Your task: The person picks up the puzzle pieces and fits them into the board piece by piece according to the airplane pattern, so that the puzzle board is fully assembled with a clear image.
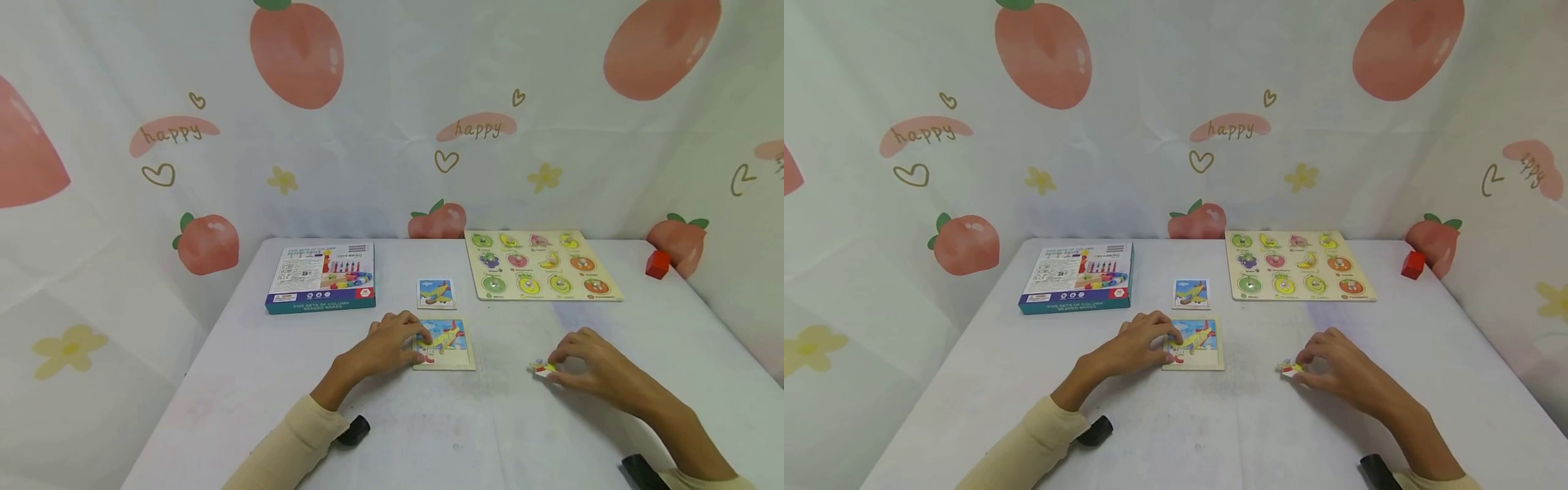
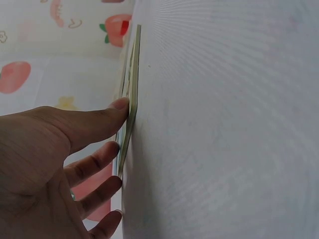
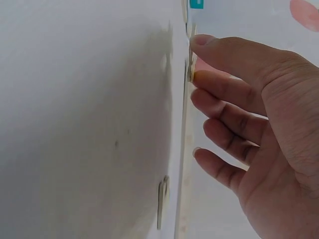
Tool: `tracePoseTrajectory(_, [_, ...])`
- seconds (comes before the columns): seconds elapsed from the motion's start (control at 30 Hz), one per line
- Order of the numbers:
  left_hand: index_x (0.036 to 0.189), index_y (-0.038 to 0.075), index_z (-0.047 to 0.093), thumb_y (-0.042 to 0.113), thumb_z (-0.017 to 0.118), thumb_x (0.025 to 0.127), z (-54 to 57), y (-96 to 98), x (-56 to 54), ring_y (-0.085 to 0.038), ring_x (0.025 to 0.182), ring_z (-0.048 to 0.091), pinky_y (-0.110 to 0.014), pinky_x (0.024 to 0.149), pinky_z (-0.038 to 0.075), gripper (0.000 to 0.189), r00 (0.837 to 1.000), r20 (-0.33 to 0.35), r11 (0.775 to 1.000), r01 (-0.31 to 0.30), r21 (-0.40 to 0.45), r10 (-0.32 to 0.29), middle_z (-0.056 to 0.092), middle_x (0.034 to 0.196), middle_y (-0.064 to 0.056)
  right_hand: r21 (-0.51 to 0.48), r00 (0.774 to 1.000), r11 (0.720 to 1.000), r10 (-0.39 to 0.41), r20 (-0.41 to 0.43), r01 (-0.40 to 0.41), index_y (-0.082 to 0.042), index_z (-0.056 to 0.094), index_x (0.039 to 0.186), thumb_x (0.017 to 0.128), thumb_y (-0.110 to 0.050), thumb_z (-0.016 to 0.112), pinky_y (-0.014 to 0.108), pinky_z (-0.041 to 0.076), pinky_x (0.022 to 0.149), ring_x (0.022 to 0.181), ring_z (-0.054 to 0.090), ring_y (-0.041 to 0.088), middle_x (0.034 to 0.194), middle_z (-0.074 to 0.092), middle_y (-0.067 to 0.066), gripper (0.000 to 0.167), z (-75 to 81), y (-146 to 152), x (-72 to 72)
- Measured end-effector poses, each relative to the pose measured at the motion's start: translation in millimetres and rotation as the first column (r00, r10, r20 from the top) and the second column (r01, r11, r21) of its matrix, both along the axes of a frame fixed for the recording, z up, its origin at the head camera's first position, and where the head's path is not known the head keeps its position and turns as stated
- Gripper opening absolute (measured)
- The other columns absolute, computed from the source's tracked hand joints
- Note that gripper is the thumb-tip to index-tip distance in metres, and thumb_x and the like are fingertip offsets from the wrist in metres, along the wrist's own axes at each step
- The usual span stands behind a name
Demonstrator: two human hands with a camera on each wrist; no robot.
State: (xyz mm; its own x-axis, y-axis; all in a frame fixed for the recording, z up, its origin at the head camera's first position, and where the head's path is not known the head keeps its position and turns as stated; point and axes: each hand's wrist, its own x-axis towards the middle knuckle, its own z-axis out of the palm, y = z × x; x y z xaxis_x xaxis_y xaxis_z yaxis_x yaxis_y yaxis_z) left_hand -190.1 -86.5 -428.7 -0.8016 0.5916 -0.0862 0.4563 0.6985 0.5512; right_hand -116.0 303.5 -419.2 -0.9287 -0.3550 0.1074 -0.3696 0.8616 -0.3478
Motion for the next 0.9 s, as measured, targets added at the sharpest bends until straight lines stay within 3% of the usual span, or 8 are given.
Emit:
tracePoseTrajectory(0.17, [0.125, 0.027, 0.075, 0.03, 0.079, 0.097, 0.2, 0.1, -0.2, -0.025, 0.131, 0.047, -0.05, 0.104, 0.036, 0.028, 1.0, 0.001, 1.0, -0.001, 0.0, 0.001, 0.059, 0.136, 0.002, -0.024, 0.996, 0.998, 0.05, -0.072, -0.052, -0.033, 0.078, 0.094, 0.084, -0.034, 0.09, 0.032, 0.055, 0.086, 0.102, 0.052, 0.007, 0.098, 0.062, -0.023, 0.015, -2.4, -7, -4.3])
tracePoseTrajectory(0.6, [0.124, 0.027, 0.075, 0.03, 0.079, 0.097, -0.3, -2.0, 0.8, -0.024, 0.129, 0.048, -0.049, 0.102, 0.037, 0.027, 1.0, -0.01, 1.0, 0.01, 0.013, -0.01, 0.059, 0.136, 0.002, -0.034, 0.984, 0.987, 0.155, -0.092, -0.159, -0.026, 0.079, 0.093, 0.084, -0.024, 0.09, 0.034, 0.053, 0.086, 0.099, 0.054, 0.009, 0.097, 0.064, -0.018, 0.015, -5.8, -37, -26.9])
tracePoseTrajectory(0.9, [0.124, 0.027, 0.075, 0.031, 0.079, 0.097, 0.1, -1.2, 1.5, -0.025, 0.131, 0.047, -0.051, 0.104, 0.036, 0.027, 1.0, 0.002, 1.0, -0.004, 0.01, 0.004, 0.059, 0.135, 0.002, -0.063, 0.976, 0.975, 0.212, -0.04, -0.214, -0.023, 0.079, 0.095, 0.088, -0.029, 0.088, 0.036, 0.053, 0.089, 0.1, 0.055, 0.012, 0.099, 0.065, -0.014, 0.012, -4.0, -69, -43.0])
